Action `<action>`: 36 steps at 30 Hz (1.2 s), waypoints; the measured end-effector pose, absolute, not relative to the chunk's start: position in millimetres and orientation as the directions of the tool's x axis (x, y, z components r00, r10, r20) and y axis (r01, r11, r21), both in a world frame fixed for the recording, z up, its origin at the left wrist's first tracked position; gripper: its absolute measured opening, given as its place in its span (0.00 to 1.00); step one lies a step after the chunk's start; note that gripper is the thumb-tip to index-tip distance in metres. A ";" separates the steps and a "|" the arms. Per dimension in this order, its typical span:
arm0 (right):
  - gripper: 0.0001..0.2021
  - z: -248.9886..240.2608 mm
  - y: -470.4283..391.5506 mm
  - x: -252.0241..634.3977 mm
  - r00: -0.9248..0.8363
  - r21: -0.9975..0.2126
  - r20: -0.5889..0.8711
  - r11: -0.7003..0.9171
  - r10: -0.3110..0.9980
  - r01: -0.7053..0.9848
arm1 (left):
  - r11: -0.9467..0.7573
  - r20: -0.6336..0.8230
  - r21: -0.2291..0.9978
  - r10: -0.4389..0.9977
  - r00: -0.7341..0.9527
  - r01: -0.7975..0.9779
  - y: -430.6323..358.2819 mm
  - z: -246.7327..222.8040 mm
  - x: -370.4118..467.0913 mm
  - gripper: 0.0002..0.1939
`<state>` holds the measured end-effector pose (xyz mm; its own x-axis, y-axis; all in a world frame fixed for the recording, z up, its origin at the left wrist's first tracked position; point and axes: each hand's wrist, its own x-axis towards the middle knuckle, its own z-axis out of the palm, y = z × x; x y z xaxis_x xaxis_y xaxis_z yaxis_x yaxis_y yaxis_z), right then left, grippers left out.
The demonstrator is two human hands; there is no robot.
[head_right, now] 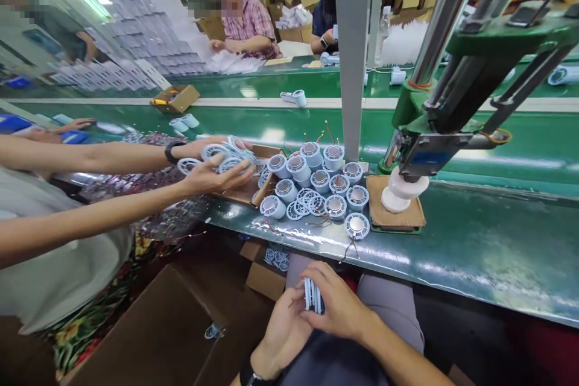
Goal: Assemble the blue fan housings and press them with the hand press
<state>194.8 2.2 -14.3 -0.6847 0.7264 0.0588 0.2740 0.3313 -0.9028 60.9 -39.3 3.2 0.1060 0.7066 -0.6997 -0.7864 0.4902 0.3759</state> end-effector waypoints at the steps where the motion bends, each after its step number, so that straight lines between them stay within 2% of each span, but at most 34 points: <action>1: 0.31 -13.7 1.8 195.6 -0.686 -0.902 0.058 0.333 0.725 0.275 | 0.486 -0.678 0.391 0.726 0.112 -0.781 -39.2 4.1 60.1 0.12; 4: 0.32 -11.7 -0.6 194.2 -0.683 -0.875 0.064 0.370 0.727 0.311 | 0.489 -0.641 0.465 0.761 0.100 -0.738 -37.8 6.2 59.2 0.21; 6: 0.37 -11.0 -2.7 192.0 -0.683 -0.850 0.071 0.402 0.727 0.340 | 0.500 -0.648 0.508 0.758 0.071 -0.701 -36.0 6.5 60.4 0.25; 9: 0.46 -8.5 -2.5 192.6 -0.675 -0.865 0.063 0.377 0.735 0.330 | 0.501 -0.658 0.521 0.751 0.048 -0.691 -32.7 5.9 62.7 0.26; 11: 0.48 -5.3 0.0 197.1 -0.680 -0.893 0.039 0.331 0.732 0.305 | 0.492 -0.659 0.500 0.750 0.056 -0.713 -30.7 5.4 63.1 0.24; 15: 0.40 -4.3 2.3 208.7 -0.739 -0.891 -0.017 0.324 0.674 0.317 | 0.458 -0.650 0.413 0.754 0.098 -0.787 -32.5 3.0 62.1 0.21; 20: 0.28 -31.3 3.7 208.9 -0.764 -0.779 0.053 0.506 0.643 0.372 | 0.322 -0.589 0.333 0.805 0.071 -0.886 -41.2 -13.6 57.6 0.27; 24: 0.28 -55.6 11.1 194.9 -0.822 -0.663 0.171 0.680 0.543 0.312 | 0.235 -0.569 0.308 0.822 0.019 -0.922 -49.2 -33.8 47.2 0.23; 26: 0.27 -62.7 14.9 186.9 -0.842 -0.628 0.198 0.725 0.502 0.285 | 0.225 -0.569 0.299 0.822 0.016 -0.927 -53.8 -41.8 41.2 0.25; 32: 0.25 -78.5 21.9 170.9 -0.868 -0.542 0.245 0.803 0.431 0.245 | 0.323 -0.587 0.224 0.798 0.137 -0.920 -59.9 -62.7 27.2 0.26; 36: 0.26 -94.6 23.6 170.4 -0.890 -0.485 0.239 0.842 0.388 0.236 | 0.187 -0.581 0.215 0.813 0.028 -0.959 -65.2 -73.8 20.4 0.21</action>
<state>170.4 23.6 -94.6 -0.8903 0.3876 0.2391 0.2362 0.8419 -0.4853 20.4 -65.2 -73.8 0.0282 0.8134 -0.5810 -0.9587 0.1866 0.2146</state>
